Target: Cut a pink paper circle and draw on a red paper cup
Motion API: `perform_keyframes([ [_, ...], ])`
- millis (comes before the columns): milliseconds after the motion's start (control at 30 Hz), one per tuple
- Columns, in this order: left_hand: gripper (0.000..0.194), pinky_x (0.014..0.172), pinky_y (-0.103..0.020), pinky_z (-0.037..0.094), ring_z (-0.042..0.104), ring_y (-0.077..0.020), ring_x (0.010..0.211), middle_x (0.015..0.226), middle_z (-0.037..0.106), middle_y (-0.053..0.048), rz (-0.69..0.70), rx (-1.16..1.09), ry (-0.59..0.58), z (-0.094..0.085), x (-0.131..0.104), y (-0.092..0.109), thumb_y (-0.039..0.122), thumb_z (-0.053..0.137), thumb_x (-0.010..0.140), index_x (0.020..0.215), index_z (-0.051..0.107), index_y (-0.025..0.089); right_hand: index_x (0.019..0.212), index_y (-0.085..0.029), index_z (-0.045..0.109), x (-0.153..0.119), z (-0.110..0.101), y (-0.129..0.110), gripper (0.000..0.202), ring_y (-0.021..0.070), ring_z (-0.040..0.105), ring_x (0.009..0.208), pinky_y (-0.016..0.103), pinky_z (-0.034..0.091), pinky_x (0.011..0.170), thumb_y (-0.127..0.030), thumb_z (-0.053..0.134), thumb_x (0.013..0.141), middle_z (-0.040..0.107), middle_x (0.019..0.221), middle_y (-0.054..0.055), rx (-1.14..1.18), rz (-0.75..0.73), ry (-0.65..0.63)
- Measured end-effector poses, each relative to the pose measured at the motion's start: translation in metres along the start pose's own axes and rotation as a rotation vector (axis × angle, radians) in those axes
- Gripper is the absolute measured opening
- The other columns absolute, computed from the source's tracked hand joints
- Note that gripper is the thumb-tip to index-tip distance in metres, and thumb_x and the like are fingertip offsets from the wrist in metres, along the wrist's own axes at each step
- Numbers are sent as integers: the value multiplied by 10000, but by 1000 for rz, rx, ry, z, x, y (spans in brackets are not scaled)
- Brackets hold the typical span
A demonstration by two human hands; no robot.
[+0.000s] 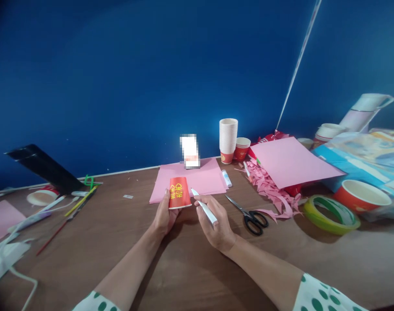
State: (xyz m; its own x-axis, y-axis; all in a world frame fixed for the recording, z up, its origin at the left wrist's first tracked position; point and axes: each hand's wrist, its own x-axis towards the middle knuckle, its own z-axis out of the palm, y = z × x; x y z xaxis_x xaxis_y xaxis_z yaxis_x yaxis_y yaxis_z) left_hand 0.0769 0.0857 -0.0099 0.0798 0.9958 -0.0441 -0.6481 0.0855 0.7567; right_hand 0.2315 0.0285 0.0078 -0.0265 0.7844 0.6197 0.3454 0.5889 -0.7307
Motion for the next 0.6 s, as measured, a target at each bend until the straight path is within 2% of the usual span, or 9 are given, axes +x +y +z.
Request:
perform_keyframes([
  [133, 409, 914, -364, 454, 613, -211, 968, 1024, 664, -90, -8, -13, 17, -2, 2, -2, 454, 545, 802, 1049, 605, 134, 1014, -186, 546, 0, 0, 0, 170, 190, 584, 857, 322, 481, 787, -186, 450, 875, 601, 932, 79, 0, 4, -3],
  [333, 423, 930, -388, 437, 607, -227, 995, 1065, 655, -97, -36, -11, 16, -2, 2, -2, 454, 539, 806, 1082, 587, 138, 1036, -191, 555, -2, -2, -2, 192, 203, 587, 895, 337, 483, 807, -215, 441, 883, 610, 972, 89, 13, 19, -29],
  [467, 416, 898, -347, 456, 615, -210, 969, 1044, 662, -89, -39, 7, 46, 0, 1, 0, 458, 547, 799, 1074, 593, 150, 1054, -198, 563, -2, -3, -3, 213, 201, 600, 869, 334, 492, 793, -224, 447, 878, 627, 954, 80, -1, 27, -65],
  [600, 387, 859, -313, 472, 618, -194, 936, 1043, 659, -77, -28, 22, 43, -1, 2, 0, 462, 561, 787, 1021, 611, 158, 1050, -206, 575, 1, -3, -7, 218, 187, 615, 822, 320, 505, 763, -198, 475, 856, 642, 892, 65, -4, -30, -63],
])
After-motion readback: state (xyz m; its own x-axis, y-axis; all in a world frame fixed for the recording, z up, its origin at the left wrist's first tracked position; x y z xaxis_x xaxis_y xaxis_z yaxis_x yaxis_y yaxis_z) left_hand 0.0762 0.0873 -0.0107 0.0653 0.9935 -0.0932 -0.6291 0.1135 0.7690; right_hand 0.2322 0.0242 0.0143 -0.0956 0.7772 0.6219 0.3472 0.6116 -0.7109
